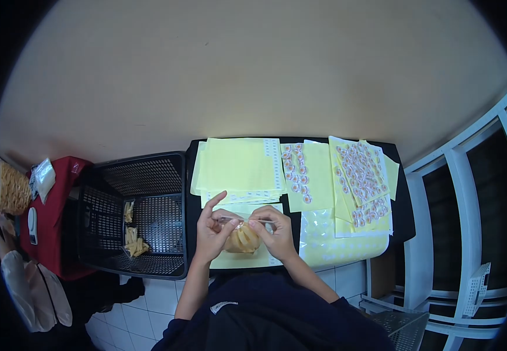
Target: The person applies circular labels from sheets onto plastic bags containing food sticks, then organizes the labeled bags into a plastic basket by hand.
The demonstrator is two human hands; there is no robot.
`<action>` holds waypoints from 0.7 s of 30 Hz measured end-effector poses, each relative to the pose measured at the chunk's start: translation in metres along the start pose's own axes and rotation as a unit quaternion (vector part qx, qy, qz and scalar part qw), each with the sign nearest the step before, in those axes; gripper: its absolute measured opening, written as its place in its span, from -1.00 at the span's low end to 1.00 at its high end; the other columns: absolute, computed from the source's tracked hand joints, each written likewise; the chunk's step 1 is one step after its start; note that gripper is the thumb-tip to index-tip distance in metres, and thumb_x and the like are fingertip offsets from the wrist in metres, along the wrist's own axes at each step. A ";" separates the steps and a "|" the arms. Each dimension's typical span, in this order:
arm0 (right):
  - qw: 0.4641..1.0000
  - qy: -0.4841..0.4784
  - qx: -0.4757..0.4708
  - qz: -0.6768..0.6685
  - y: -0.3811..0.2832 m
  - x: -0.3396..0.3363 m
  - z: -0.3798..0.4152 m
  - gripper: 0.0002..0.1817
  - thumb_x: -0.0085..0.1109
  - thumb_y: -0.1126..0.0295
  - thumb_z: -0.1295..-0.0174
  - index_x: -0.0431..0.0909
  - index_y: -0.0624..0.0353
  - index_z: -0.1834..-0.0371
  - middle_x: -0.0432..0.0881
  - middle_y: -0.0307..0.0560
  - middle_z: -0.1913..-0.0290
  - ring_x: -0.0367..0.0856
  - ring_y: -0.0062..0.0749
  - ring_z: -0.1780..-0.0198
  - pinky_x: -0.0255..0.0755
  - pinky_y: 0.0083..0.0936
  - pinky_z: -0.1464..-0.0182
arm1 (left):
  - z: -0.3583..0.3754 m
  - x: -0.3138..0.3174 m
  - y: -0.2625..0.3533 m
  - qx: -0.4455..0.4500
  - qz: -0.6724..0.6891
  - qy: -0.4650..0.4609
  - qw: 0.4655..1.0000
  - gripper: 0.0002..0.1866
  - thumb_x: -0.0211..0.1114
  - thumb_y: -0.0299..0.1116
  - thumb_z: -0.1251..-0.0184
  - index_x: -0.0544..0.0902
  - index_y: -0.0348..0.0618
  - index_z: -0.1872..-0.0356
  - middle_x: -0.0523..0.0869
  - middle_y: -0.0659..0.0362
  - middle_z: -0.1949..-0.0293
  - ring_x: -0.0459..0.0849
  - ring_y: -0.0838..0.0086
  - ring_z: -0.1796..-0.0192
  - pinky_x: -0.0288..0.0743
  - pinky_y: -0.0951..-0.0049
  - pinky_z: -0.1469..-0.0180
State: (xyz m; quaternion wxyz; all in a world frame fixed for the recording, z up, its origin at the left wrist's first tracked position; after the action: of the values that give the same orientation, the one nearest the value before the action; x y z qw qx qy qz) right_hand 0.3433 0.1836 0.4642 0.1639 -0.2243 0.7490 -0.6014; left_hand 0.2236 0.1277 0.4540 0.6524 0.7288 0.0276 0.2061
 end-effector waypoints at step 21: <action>0.842 0.161 0.002 0.516 0.074 -0.127 -0.030 -0.82 0.15 0.41 0.02 0.51 0.27 0.37 0.46 -0.03 0.37 0.49 -0.23 0.38 0.39 -0.41 0.33 | 0.015 -0.039 -0.164 -0.262 0.230 0.132 0.928 -0.77 -0.08 -0.20 -0.32 0.38 -0.16 0.34 0.44 0.16 0.33 0.48 0.48 0.23 0.39 0.47 0.11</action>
State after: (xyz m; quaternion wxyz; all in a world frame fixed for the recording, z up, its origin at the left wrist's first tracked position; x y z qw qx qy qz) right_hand 0.4248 0.2891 0.3958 0.3283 0.2945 0.7711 -0.4592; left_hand 0.2304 0.1251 0.2849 0.7450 0.4846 -0.1097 0.4451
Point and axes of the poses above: each hand's wrist, its own z-axis away from the middle knuckle, its own x-axis out of the palm, y = z × x, the point moved 10 cm from there along -z, towards the middle knuckle
